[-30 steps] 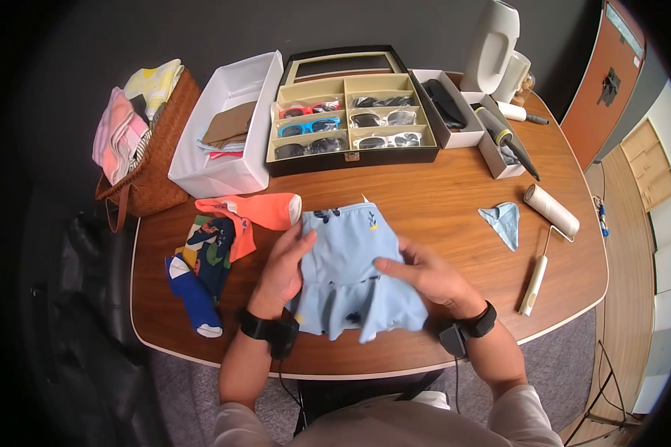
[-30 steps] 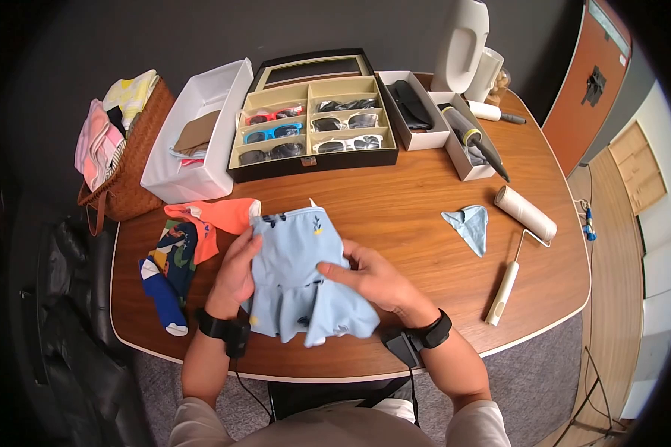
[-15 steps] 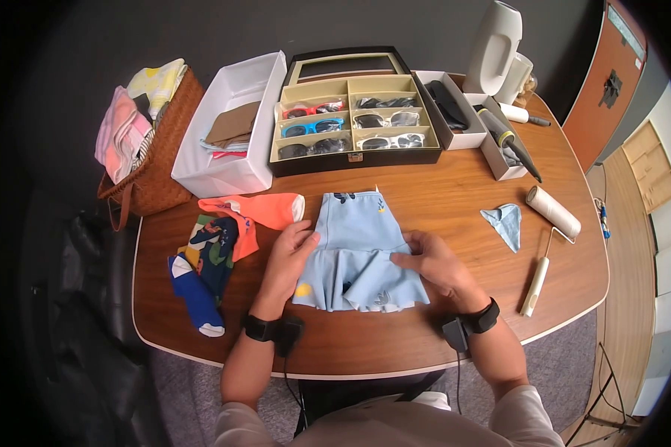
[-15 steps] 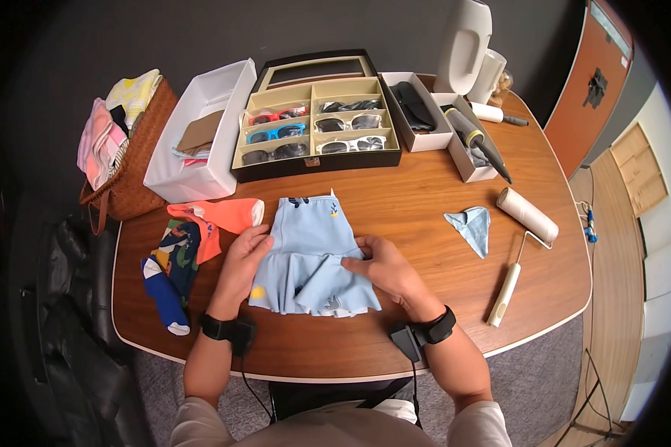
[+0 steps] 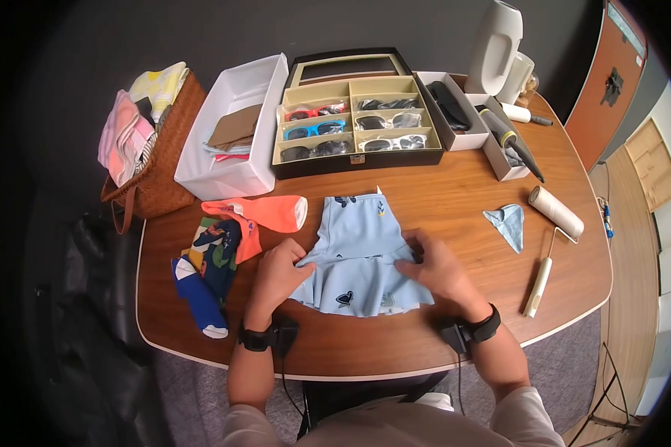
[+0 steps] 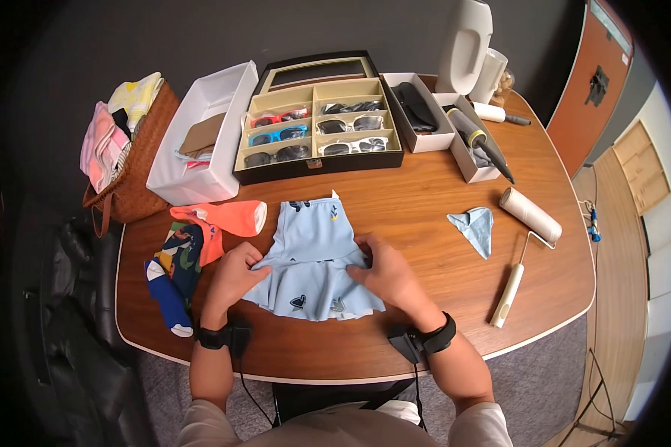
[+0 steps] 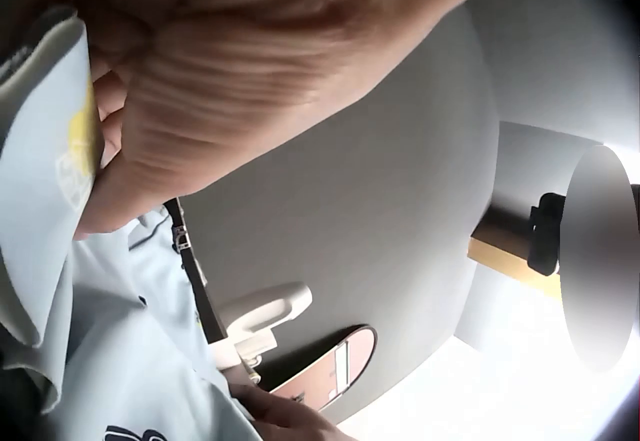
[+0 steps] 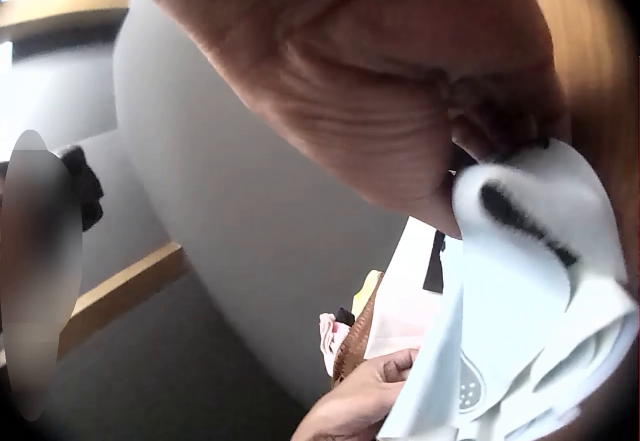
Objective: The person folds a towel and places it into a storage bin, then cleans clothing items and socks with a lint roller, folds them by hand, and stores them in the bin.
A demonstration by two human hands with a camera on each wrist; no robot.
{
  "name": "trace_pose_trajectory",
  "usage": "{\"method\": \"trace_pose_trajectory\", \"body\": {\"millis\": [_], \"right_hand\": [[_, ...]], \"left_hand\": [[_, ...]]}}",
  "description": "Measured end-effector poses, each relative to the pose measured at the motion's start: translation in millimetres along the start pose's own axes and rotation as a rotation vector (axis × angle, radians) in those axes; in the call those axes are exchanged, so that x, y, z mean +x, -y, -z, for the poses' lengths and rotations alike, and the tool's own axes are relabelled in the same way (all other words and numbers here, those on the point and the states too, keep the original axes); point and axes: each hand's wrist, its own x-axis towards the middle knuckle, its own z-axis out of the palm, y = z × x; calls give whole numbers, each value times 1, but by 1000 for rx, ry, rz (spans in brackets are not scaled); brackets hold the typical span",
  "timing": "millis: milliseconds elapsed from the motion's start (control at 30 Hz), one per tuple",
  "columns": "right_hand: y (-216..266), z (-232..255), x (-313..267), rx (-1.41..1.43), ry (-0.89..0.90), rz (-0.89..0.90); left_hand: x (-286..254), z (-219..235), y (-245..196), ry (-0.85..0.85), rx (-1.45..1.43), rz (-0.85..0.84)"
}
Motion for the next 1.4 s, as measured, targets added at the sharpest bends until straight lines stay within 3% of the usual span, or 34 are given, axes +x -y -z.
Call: {"method": "trace_pose_trajectory", "body": {"millis": [133,200,233,267,300,333,400,467,533,567,667,767,833,867,900,967,1033,1100,1133,1200,1300,1400], "right_hand": [[14,-3,-12,-76,-10,-9],[20,-4,-20,-375,-67,149],[25,-3,-21,-372,-65,151],[31,-1,-21,-402,-85,297],[33,-1,-21,-430,-106,442],[32,-3,-20,-427,-107,441],[24,-11,-18,-297,133,708],[16,-23,-22,-395,188,702],[15,-26,-25,-539,263,672],[15,-26,-25,-540,264,671],[15,-23,-24,-548,333,620],[10,-15,-23,-515,328,694],[15,0,-19,-208,377,529],[14,5,-15,-152,311,549],[19,6,-14,-154,312,550],[31,7,-15,-137,146,674],[30,-3,-18,-163,164,683],[15,-15,-15,-375,244,780],[11,-18,-16,-445,294,740],[11,-18,-16,-446,321,721],[14,-16,-19,-462,382,684],[20,-4,-30,-545,391,622]], "left_hand": [[1,2,2,-93,-87,-39],[-2,4,-5,-136,-156,-63],[-4,5,-10,-180,-230,-90],[-6,6,-17,-180,-227,-87],[-8,8,-24,-122,-381,-65],[-8,9,-27,-62,-534,-44],[-9,9,-24,14,-485,-94],[-12,12,-33,90,-436,-144],[-19,12,-51,182,-131,-427],[-20,9,-55,183,-132,-427],[-24,-3,-49,468,-397,-406],[-14,-9,-30,532,-533,-334],[-10,-12,-31,500,-544,-360],[-11,-11,-38,433,-420,-390],[-11,-12,-43,363,-296,-418],[-12,-19,-46,291,-305,-413],[-12,-24,-48,222,-314,-405],[-11,-28,-48,60,-340,-367],[-10,-29,-47,60,-340,-366],[-5,-31,-44,-181,-202,-252],[7,-38,-20,-110,-50,-178],[8,-40,-25,-146,-28,-178]]}}
